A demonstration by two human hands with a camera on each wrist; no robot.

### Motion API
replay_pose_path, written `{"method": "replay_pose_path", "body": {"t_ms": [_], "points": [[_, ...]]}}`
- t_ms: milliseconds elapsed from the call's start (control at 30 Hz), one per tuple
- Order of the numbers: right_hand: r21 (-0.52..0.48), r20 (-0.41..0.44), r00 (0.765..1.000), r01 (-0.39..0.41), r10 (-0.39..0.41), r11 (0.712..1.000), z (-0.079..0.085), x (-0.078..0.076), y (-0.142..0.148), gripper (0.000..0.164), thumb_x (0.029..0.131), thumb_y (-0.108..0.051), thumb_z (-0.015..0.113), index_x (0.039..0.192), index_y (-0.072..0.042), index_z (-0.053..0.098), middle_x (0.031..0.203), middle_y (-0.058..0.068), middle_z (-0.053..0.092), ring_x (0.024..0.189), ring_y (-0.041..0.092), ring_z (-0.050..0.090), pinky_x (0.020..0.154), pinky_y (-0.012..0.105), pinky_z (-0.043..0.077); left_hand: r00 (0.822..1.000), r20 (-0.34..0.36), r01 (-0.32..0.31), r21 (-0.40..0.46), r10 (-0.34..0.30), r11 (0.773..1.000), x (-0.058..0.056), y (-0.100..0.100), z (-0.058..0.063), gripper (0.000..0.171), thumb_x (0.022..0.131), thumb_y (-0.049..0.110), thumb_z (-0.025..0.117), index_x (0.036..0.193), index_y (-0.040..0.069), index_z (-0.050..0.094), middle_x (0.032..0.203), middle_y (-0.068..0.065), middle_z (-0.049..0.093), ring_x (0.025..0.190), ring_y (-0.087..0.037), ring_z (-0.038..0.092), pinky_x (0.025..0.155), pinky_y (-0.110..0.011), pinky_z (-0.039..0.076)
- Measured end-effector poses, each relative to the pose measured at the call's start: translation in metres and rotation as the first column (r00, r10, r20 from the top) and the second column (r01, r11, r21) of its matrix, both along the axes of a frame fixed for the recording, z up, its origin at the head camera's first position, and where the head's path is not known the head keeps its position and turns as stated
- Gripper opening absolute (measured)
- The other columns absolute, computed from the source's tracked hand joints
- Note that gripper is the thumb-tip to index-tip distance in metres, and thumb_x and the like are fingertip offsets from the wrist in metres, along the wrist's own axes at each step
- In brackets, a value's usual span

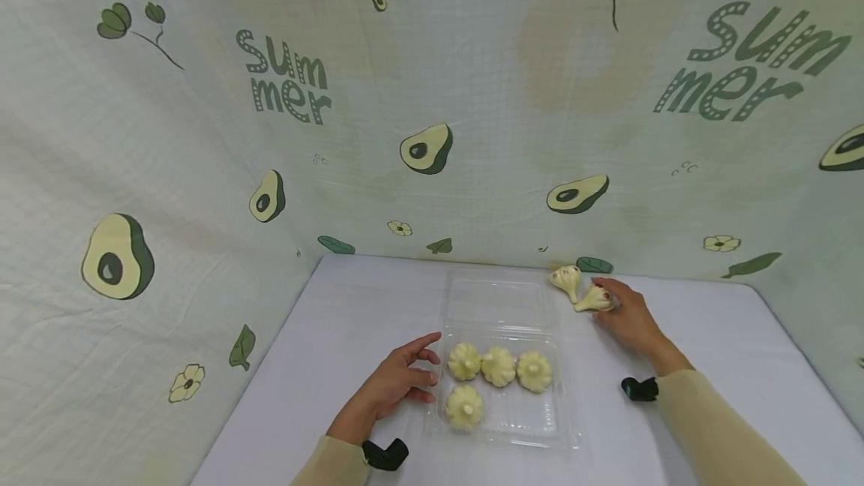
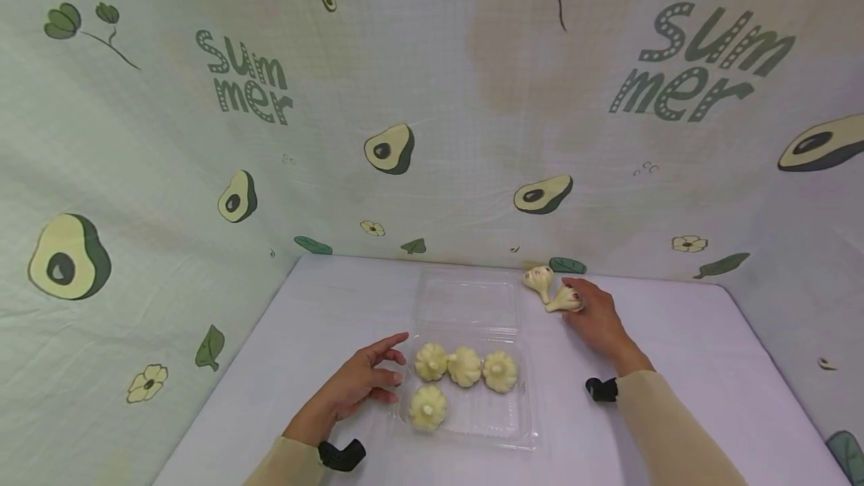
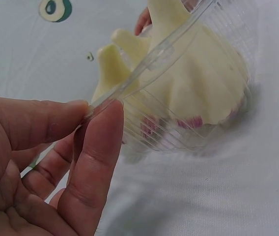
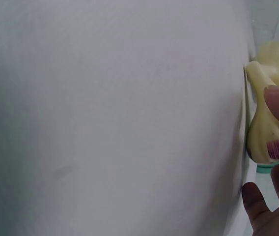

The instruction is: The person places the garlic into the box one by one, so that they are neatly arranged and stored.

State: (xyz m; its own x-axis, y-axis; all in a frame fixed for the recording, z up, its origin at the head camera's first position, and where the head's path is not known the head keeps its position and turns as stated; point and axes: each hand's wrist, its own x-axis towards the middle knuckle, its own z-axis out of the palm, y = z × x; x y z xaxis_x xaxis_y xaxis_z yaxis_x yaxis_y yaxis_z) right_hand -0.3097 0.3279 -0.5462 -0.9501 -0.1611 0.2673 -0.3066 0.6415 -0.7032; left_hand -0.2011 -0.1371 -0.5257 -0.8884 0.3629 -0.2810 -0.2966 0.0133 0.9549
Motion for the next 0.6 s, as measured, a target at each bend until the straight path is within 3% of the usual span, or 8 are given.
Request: {"method": "replay_pose_path", "body": {"t_ms": [100, 333, 500, 600], "points": [[0.025, 0.045, 0.998, 0.038, -0.039, 0.999, -0.003, 0.000, 0.001, 0.068, 0.085, 0.003, 0.078, 0.147, -0.001, 0.052, 0.151, 0.036, 0.043, 0.135, 0.060, 0.036, 0.106, 0.074, 0.032, 1.000, 0.002, 0.002, 0.000, -0.002, 1.000, 0.000, 0.000, 0.000, 0.080, 0.092, -0.006, 0.072, 0.163, 0.012, 0.041, 0.125, -0.015, 0.053, 0.079, -0.015, 0.062, 0.064, -0.028, 0.063], [0.076, 0.061, 0.992, 0.109, -0.113, 0.991, -0.004, 0.000, 0.005, 0.069, 0.087, -0.004, 0.079, 0.146, 0.004, 0.046, 0.139, 0.035, 0.050, 0.121, 0.052, 0.052, 0.096, 0.064, 0.043, 1.000, 0.003, 0.001, 0.002, -0.001, 1.000, 0.000, 0.001, 0.001, 0.080, 0.092, -0.007, 0.071, 0.163, 0.012, 0.041, 0.125, -0.015, 0.053, 0.079, -0.015, 0.062, 0.064, -0.028, 0.063], [0.054, 0.150, 0.972, 0.172, -0.178, 0.984, -0.005, 0.004, 0.009, 0.073, 0.093, -0.016, 0.078, 0.151, 0.001, 0.037, 0.143, 0.037, 0.048, 0.125, 0.053, 0.051, 0.097, 0.065, 0.043, 1.000, 0.009, -0.005, 0.006, 0.005, 1.000, 0.000, 0.002, 0.001, 0.080, 0.092, -0.008, 0.071, 0.163, 0.012, 0.041, 0.124, -0.014, 0.054, 0.080, -0.015, 0.062, 0.064, -0.028, 0.063], [0.042, 0.158, 0.968, 0.190, -0.194, 0.981, -0.007, 0.005, 0.011, 0.073, 0.094, -0.017, 0.078, 0.151, 0.001, 0.036, 0.143, 0.038, 0.048, 0.126, 0.054, 0.051, 0.098, 0.065, 0.044, 1.000, 0.010, -0.006, 0.008, 0.006, 1.000, 0.001, 0.002, 0.002, 0.079, 0.092, -0.008, 0.070, 0.163, 0.012, 0.041, 0.123, -0.014, 0.054, 0.077, -0.013, 0.062, 0.064, -0.028, 0.063]]}}
